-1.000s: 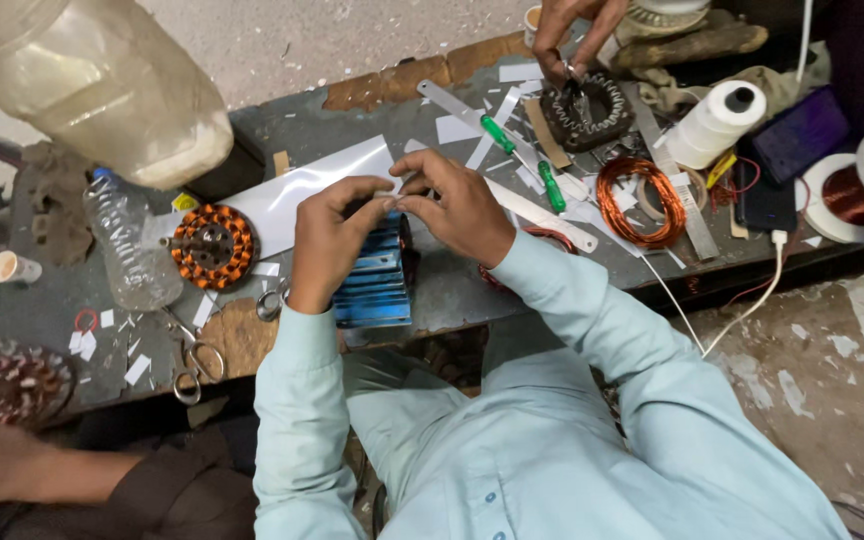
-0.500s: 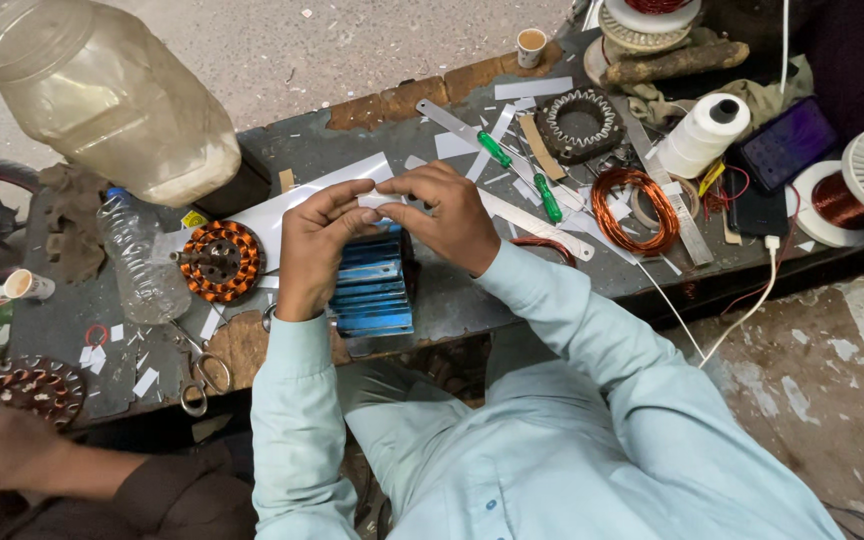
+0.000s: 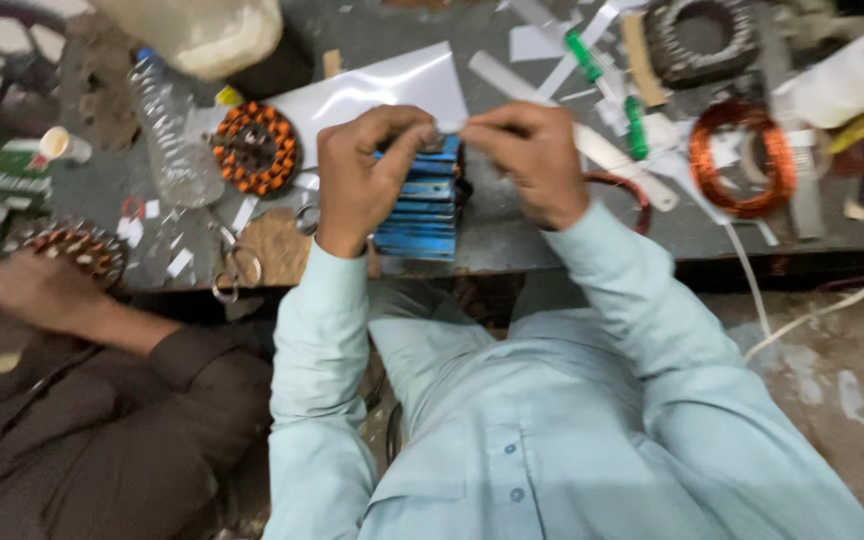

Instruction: The person winds copper wire into the slots of a blue motor stator. They repeatedly insert loops of wire into the stator slots and push them down by hand. The person works on a single stator throughout the clip.

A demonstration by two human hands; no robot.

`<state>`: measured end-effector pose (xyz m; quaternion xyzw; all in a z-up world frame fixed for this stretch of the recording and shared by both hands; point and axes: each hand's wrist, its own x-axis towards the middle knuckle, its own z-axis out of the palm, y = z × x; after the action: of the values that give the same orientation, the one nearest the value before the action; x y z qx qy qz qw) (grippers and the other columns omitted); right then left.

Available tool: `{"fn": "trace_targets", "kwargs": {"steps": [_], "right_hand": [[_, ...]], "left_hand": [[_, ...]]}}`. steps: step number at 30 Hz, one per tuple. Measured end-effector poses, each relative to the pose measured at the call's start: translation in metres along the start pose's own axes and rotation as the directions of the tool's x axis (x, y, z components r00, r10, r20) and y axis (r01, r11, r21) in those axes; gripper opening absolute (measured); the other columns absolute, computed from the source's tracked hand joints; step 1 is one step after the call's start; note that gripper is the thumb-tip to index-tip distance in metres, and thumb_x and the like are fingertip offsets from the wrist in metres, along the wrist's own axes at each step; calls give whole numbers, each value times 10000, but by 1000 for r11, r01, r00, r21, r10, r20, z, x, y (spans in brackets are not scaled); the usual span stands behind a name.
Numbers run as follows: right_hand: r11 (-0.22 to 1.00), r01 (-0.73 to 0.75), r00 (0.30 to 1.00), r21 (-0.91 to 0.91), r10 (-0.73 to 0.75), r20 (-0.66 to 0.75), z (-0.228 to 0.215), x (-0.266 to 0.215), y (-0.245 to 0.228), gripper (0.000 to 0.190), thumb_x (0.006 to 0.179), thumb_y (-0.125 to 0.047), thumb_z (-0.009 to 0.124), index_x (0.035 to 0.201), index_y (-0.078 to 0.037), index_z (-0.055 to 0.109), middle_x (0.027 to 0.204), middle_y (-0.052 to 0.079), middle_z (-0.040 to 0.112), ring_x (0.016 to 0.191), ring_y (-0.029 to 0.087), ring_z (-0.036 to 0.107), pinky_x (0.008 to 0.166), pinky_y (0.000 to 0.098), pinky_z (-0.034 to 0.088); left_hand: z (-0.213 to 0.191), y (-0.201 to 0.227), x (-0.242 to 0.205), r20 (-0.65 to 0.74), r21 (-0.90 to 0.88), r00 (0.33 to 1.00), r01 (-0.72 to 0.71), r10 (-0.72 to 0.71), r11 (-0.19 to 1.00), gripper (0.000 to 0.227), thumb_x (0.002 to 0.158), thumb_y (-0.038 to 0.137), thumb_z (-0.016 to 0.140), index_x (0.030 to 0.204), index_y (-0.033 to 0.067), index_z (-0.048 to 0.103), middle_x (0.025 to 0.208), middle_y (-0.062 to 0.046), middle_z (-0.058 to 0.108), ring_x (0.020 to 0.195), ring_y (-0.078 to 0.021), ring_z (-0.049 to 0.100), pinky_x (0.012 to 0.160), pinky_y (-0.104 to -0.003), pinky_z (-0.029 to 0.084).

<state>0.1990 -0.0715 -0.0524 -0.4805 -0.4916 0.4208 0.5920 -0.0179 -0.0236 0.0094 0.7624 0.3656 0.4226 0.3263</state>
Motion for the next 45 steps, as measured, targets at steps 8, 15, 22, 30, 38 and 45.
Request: {"fn": "trace_targets", "kwargs": {"steps": [8,15,22,30,38,45], "right_hand": [[768,396,918,-503,-340,204,-16,-17,31,130,950,-156,763,998,-41,798,930,145,765,750,280,745,686,373,577],[662,469,883,-584,-337,326,3,-3,61,92,836,-111,742,807,-26,722,809,169,710,741,374,699,690,470,554],[692,413,905,-592,-238,353,6,9,85,130,788,-123,752,733,-19,698,759,208,680,713,406,684,699,502,555],[738,381,923,-557,-272,272,16,10,98,88,735,-88,727,769,-8,711,852,223,695,819,431,680,766,519,546],[759,338,937,-557,-218,271,20,6,89,132,728,-83,734,843,-19,726,926,208,706,869,417,691,797,496,556],[775,305,947,-553,-185,263,14,6,86,167,762,-121,748,905,-37,762,868,226,710,836,406,699,786,489,556]], "left_hand": [[-5,-37,-28,-17,197,985,-163,170,967,374,1006,186,751,1319,2,660,1310,-180,683,1242,-269,639,1083,-369,510],[-36,-104,-10,257,111,903,327,-345,939,633,938,159,696,1499,50,425,1352,-168,650,1224,-254,638,1043,-348,510],[-24,-214,-12,514,435,819,9,-256,900,459,990,195,679,1402,24,570,1381,-204,656,1258,-265,599,1050,-357,487],[-23,-281,-31,445,90,857,246,-260,965,371,990,203,585,1289,-12,624,1215,-156,724,1087,-237,679,971,-350,537],[-19,-279,-34,379,221,919,27,-112,975,371,999,202,585,1291,-22,626,1254,-211,690,1117,-309,655,957,-377,518],[-8,-190,-17,358,260,869,258,-341,931,402,988,256,592,1304,11,634,1264,-177,701,1140,-296,658,979,-369,508]]}}
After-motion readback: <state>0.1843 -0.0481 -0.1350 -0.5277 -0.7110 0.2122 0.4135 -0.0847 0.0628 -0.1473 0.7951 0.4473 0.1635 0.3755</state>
